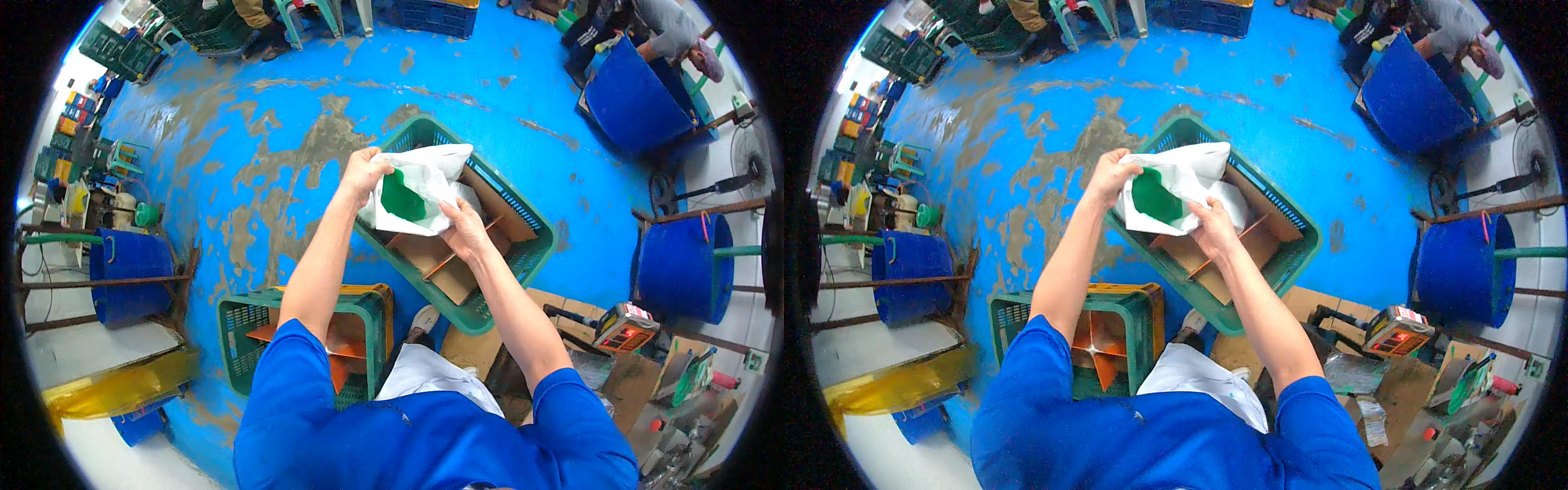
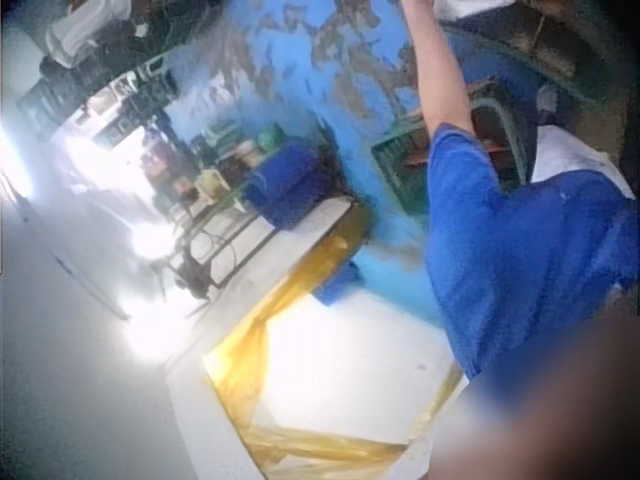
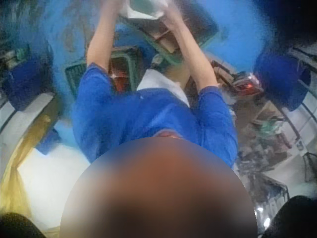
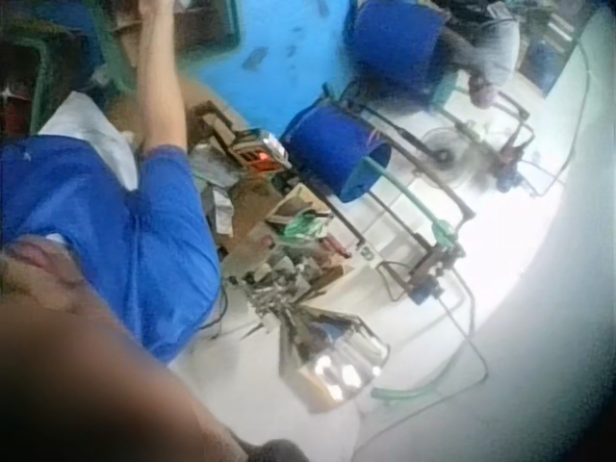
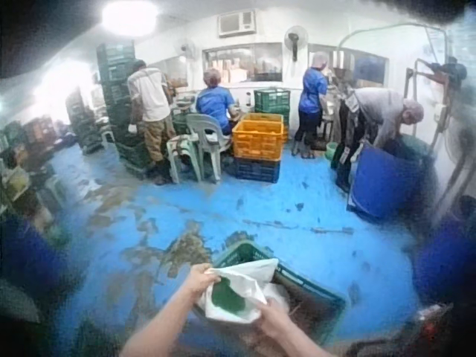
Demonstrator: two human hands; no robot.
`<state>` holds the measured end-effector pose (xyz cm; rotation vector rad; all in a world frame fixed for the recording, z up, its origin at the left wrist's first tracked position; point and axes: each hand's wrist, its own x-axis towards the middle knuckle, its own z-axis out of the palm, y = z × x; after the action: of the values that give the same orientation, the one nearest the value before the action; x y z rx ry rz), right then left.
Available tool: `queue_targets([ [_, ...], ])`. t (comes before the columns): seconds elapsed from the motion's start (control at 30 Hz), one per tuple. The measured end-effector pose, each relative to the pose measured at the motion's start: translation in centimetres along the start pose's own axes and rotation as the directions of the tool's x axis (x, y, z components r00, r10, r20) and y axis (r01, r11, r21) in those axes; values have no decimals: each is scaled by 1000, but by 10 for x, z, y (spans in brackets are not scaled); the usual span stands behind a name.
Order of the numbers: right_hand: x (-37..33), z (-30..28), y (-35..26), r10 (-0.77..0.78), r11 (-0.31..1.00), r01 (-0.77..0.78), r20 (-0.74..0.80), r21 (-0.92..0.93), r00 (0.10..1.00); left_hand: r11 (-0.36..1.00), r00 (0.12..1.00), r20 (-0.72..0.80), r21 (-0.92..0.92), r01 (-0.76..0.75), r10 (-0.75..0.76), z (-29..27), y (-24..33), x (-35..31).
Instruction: The person repeatedly places white bags into a pedal sealing machine, seals them, and stacks the sealed bags. Later, the person scoops green powder from a hopper into white bags using a scoop and places the filled bags into a green crate.
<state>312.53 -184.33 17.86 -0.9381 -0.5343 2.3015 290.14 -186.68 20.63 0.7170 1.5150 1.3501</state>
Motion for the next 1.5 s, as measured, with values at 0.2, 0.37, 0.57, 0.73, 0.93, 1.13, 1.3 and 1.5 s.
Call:
queue_targets([
  [0.2, 27, -54, 45, 60, 973, -117, -268, -201, 962, 947, 977, -141, 260, 190, -157, -31, -81, 11],
  [0.37, 37, -27, 49, -439, 449, 127, -95, -885, 893, 565, 944, -326, 770, 296, -50, -82, -54, -9],
  [0.57, -22, -12, 19, -426, 103, 306, 236, -946, 874, 113, 992, -26, 994, 12, 126, -86, -40, 13],
  [0.73, -147, -89, -15, -443, 291, 228, 81, -929, 893, 29, 949, 39, 998, -50, 314, -52, -21, 26],
  [0.93, -392, -257, 60, -598, 792, -25, -782, -611, 178, 80, 801, 300, 916, -394, 518, 128, 13, 43],
  [1.13, -623, -296, 294, -27, 961, 126, -534, -248, -845, 230, 482, 869, 449, -863, 113, 354, -83, -106],
  [1.3, -697, -300, 459, 618, 785, 575, -336, 230, -710, 164, 52, 951, 106, -981, -303, 438, -140, -314],
  [1.5, -703, -320, 560, 797, 598, 559, -346, 574, -496, 77, -68, 797, -27, -997, -600, 445, -170, -438],
])
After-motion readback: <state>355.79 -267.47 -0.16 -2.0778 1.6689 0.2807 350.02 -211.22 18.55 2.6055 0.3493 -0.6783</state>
